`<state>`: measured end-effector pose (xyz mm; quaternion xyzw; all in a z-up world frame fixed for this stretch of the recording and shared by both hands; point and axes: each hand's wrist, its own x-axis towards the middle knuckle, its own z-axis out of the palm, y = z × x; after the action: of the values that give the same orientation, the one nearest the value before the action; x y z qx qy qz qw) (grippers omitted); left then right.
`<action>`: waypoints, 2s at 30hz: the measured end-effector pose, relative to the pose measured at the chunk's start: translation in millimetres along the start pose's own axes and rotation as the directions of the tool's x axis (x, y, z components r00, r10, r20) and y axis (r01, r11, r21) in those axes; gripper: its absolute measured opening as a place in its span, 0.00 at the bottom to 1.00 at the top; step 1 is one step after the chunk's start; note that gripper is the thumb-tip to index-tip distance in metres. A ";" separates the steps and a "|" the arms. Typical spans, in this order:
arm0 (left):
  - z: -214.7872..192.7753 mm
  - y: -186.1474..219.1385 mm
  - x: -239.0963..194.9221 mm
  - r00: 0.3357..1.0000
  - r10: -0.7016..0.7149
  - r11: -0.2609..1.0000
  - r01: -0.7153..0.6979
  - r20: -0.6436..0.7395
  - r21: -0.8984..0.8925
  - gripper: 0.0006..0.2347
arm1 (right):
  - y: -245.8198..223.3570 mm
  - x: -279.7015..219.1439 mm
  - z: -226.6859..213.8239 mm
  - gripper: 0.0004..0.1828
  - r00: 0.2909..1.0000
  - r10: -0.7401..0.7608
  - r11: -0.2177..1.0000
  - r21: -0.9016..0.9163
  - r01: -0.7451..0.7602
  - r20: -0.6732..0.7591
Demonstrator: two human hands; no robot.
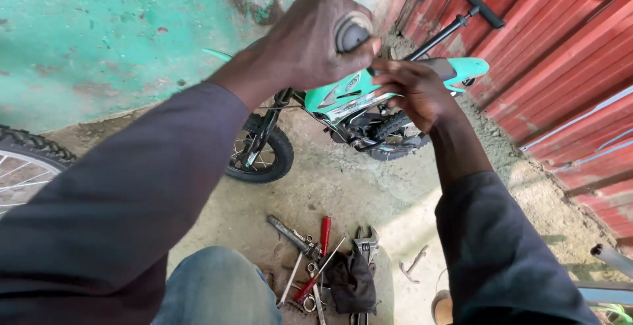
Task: The person uses a screwdriver to loosen and remove bolts from the seat post and front fork of a teal mini dirt bike. They then lift the bike to inspect the underside and remove the front wheel. Finally, they reassemble the bike by reattaching the front wheel and handlebars.
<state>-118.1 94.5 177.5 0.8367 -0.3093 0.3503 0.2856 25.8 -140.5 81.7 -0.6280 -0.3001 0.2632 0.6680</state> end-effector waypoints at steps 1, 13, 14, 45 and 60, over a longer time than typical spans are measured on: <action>-2.7 -2.1 2.5 0.997 -0.062 0.998 0.061 0.035 0.028 0.12 | 28.4 4.0 -32.4 0.17 0.964 0.081 0.995 0.084 -0.062 -0.254; -76.8 -42.0 -67.4 0.974 -0.226 0.957 0.220 0.010 0.190 0.04 | 191.8 39.0 -108.1 0.18 0.792 0.384 0.908 0.350 -0.231 -0.475; -84.4 -37.4 -76.0 0.986 -0.166 0.972 0.164 -0.002 0.165 0.04 | 193.8 48.3 -93.9 0.21 0.778 0.369 0.893 0.425 -0.147 -0.508; -158.0 -7.2 -170.0 0.966 -0.213 0.831 0.259 -0.148 0.493 0.08 | 138.2 113.9 95.8 0.23 0.826 0.161 0.934 0.354 0.050 -0.541; -177.0 1.4 -143.4 0.976 -0.195 0.974 0.204 0.101 -0.093 0.03 | 142.0 49.5 -66.2 0.25 0.669 0.188 0.975 0.219 -0.039 -0.719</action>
<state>-272.4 262.0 173.2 0.8628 -0.2538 0.2649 0.3478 111.5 -139.2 -58.5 -0.6333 0.0595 0.0561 0.7696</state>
